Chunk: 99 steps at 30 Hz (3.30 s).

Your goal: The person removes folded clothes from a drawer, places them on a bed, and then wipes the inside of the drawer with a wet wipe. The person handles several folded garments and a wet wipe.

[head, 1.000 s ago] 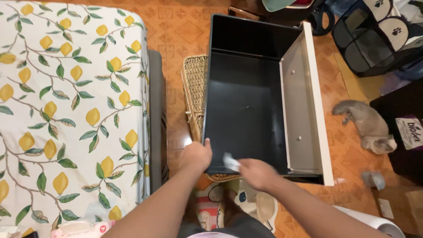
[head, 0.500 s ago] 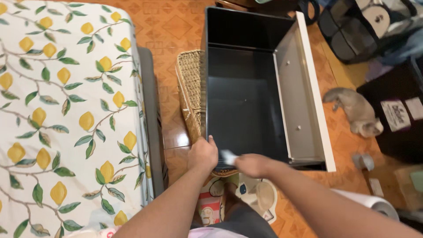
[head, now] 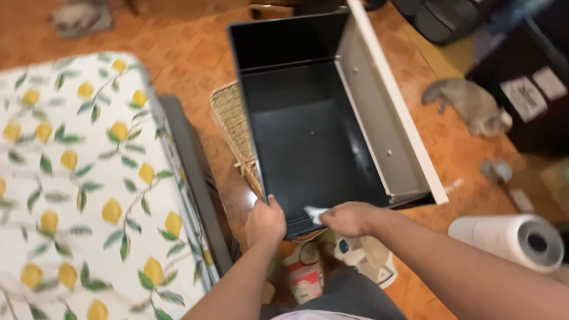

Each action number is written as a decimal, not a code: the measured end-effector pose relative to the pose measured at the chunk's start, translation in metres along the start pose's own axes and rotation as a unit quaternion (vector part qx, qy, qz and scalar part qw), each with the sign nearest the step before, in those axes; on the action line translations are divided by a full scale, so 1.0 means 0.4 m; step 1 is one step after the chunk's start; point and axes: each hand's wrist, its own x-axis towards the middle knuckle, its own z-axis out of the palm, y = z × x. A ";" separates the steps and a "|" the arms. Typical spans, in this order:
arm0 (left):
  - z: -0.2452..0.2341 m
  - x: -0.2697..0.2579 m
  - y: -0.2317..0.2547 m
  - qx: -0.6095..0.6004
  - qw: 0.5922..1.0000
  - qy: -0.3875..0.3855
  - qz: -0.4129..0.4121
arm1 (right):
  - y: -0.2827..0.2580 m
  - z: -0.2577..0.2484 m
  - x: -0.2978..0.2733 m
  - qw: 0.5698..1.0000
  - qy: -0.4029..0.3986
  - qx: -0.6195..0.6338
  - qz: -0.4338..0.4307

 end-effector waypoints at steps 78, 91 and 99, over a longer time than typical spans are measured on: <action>0.052 0.007 -0.050 -0.422 0.901 -0.086 -0.041 | -0.050 -0.058 0.016 0.981 -0.165 0.076 -0.064; -0.007 -0.004 -0.029 -0.611 0.762 -0.212 -0.045 | -0.216 -0.014 -0.024 0.968 -0.064 0.207 -0.126; -0.019 0.002 0.021 -0.639 0.725 -0.217 -0.138 | -0.341 0.025 0.018 0.783 0.010 0.618 0.070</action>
